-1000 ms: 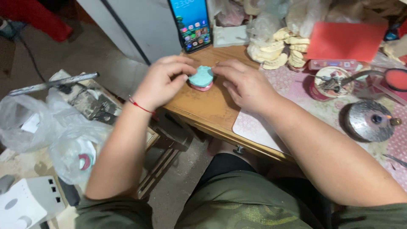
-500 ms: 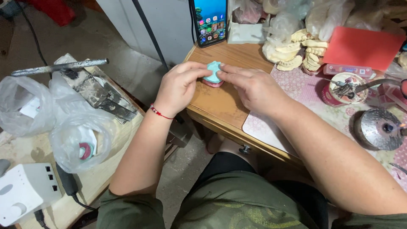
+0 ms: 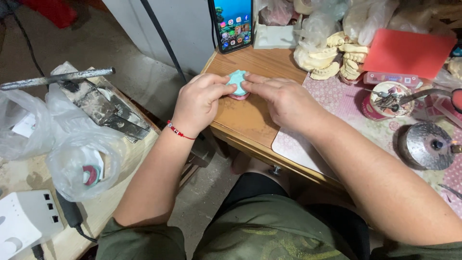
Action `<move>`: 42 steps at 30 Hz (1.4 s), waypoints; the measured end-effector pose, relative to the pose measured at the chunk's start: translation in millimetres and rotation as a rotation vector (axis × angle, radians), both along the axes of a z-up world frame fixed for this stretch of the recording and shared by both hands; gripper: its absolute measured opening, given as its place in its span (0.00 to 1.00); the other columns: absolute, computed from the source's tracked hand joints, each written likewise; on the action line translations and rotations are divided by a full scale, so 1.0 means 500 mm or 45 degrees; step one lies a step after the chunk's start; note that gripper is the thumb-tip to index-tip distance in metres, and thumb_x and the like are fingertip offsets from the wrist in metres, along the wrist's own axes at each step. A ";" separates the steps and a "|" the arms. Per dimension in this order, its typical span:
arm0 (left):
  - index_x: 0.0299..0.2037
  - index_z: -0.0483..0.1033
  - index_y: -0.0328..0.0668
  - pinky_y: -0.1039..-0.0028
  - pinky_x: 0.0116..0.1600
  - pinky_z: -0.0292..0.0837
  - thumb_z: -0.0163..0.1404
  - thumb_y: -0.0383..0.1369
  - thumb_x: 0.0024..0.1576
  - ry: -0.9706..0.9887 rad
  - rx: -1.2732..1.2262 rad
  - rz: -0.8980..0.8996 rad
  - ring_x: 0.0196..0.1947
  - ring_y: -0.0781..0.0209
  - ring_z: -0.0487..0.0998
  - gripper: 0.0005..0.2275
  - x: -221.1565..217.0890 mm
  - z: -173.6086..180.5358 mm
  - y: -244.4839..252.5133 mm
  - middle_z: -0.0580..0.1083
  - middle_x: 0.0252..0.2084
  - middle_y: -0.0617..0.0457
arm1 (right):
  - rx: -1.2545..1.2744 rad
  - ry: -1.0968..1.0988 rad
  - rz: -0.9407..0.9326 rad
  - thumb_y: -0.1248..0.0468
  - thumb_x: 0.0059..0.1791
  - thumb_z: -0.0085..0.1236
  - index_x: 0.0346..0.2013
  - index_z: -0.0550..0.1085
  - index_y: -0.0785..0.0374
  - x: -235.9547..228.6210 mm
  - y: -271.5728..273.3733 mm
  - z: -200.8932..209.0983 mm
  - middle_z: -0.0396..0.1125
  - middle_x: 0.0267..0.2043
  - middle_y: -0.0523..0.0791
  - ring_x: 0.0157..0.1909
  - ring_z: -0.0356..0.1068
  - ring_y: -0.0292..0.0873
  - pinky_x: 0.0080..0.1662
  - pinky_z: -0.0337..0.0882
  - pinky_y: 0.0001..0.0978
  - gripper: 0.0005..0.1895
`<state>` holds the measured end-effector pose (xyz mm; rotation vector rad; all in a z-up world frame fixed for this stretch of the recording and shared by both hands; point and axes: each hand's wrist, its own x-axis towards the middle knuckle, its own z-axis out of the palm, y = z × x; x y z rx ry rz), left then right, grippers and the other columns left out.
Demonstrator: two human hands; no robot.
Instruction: The person smooths a red rectangular clay piece on a metal lid, then rolls it into a curved shape. They attach the red piece to a pink and light-blue clay base, apply liquid from a bottle, and press the assembly onto the table.
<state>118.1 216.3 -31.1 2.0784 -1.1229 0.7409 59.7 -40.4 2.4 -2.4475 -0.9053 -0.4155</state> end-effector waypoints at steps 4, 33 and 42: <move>0.38 0.84 0.59 0.60 0.52 0.79 0.42 0.22 0.63 -0.004 0.019 -0.019 0.46 0.49 0.82 0.17 -0.004 0.004 0.004 0.79 0.42 0.55 | 0.028 0.035 0.017 0.77 0.48 0.43 0.60 0.75 0.57 0.004 0.000 0.004 0.71 0.60 0.53 0.55 0.73 0.62 0.51 0.73 0.57 0.28; 0.42 0.84 0.53 0.59 0.52 0.78 0.42 0.21 0.61 -0.031 -0.021 -0.038 0.50 0.46 0.80 0.16 -0.018 0.009 -0.005 0.77 0.45 0.52 | 0.262 0.270 0.045 0.76 0.49 0.43 0.64 0.71 0.57 0.018 -0.031 0.000 0.68 0.66 0.50 0.60 0.69 0.61 0.58 0.68 0.60 0.29; 0.42 0.84 0.52 0.60 0.54 0.78 0.42 0.18 0.58 -0.025 -0.039 -0.088 0.51 0.48 0.81 0.18 -0.024 0.012 -0.006 0.77 0.44 0.53 | 0.152 0.167 0.065 0.78 0.50 0.43 0.58 0.73 0.61 0.020 -0.020 0.006 0.70 0.63 0.52 0.58 0.69 0.64 0.58 0.68 0.57 0.24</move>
